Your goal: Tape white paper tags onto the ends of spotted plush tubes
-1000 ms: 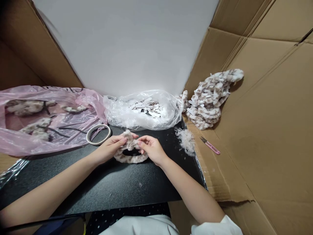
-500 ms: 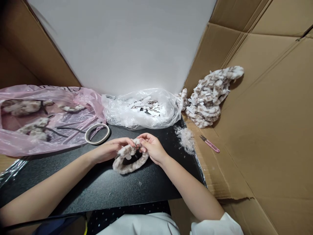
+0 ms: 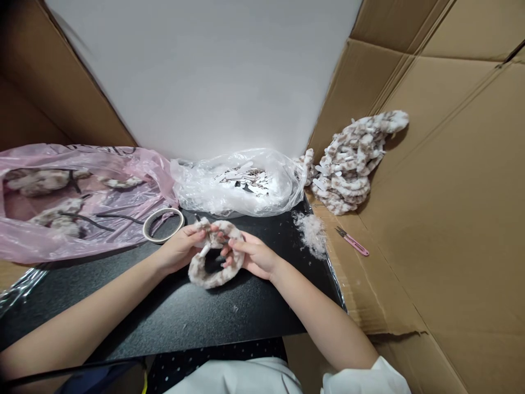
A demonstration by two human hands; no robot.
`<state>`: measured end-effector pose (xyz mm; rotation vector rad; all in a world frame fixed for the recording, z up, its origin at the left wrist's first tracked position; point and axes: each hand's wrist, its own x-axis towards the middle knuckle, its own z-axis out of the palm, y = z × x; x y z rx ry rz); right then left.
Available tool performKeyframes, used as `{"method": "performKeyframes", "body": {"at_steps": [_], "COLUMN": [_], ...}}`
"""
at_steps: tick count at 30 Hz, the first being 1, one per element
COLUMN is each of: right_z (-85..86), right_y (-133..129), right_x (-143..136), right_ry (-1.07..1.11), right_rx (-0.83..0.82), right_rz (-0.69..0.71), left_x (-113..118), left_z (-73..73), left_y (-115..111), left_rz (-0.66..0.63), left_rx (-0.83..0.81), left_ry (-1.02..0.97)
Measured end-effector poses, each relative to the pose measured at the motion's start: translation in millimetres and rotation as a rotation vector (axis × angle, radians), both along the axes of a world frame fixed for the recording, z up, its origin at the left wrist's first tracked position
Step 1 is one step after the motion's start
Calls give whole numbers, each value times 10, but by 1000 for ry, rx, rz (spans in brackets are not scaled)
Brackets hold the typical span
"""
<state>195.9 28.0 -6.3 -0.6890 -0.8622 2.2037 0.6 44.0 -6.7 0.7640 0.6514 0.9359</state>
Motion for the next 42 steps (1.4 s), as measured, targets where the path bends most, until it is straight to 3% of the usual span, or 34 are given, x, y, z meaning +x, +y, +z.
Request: {"method": "performKeyframes", "body": {"at_steps": [3,5,7,9,12,15,18,21,27,31,38,42], "right_z": [-13,-22,-25,-16,18,63,75,42,33,77,36,-26], "right_y": [-40,-41,-9,50,136,153,110,83,205,247,128,103], "right_x": [5,14,40,82,150,171,138,102,229,313,144,79], "right_ry": [-64,-63,-34,7,57,62,11,-81,-95,-140,-322,-443], "right_rx": [39,60,74,58,1,-10,55,111,-13,-13,246,368], "right_rz": [175,221,175,38,-192,-286,-180,-58,-103,-85,-106,-192], "left_x": [-28,-72,-122,-162,-186,-179,-167,-158,-195,-233,-199,-183], "left_z": [61,104,135,148,137,117,105,98,89,87,60,14], "left_y": [38,62,77,81,66,36,8,-2,42,74,63,56], "left_rz": [151,177,163,138,41,-140,-257,-290,-254,-212,-292,-358], "left_rx": [-21,-43,-69,-73,-71,-118,-145,-142,-132,-120,-110,-57], "left_ry": [-135,-216,-286,-314,-246,-115,-4,56,60,48,129,168]}}
